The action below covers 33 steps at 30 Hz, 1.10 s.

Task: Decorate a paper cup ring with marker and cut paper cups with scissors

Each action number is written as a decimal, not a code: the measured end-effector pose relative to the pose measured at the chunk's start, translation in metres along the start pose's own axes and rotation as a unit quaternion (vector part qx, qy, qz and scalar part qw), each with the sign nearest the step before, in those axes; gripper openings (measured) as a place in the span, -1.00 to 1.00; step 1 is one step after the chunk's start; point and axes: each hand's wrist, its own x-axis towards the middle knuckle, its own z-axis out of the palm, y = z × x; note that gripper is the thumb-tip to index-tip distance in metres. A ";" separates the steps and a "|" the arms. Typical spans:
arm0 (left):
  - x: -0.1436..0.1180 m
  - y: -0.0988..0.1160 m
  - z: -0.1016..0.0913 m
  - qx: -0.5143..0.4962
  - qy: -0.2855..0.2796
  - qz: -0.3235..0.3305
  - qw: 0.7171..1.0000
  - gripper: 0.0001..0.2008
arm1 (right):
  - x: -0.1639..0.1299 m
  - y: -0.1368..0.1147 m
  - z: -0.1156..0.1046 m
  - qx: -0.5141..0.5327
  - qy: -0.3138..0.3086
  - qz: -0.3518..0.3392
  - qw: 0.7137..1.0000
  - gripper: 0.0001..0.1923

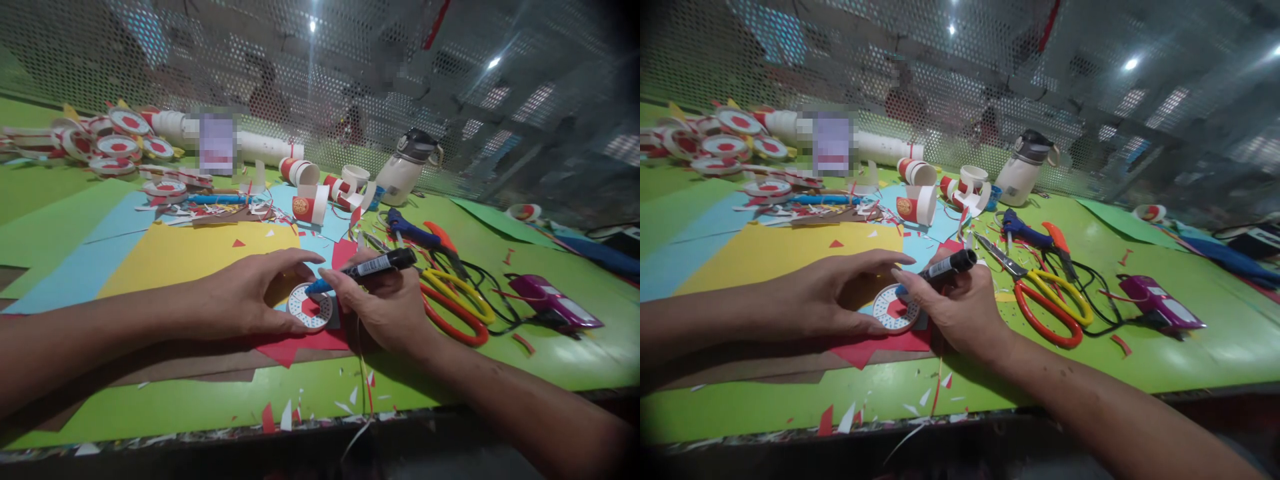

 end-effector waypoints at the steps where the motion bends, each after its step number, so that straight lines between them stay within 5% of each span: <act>1: 0.000 0.000 0.000 -0.004 0.002 0.000 1.000 -0.27 | 0.000 -0.001 0.000 -0.008 0.004 -0.005 1.000 -0.65; 8: -0.002 0.008 -0.002 0.032 0.003 -0.039 0.999 -0.26 | -0.002 -0.007 -0.009 -0.070 0.071 -0.111 0.989 -0.81; 33: -0.001 0.008 -0.003 0.030 -0.003 -0.017 0.999 -0.29 | -0.002 -0.011 -0.006 -0.158 0.023 -0.119 0.980 -0.84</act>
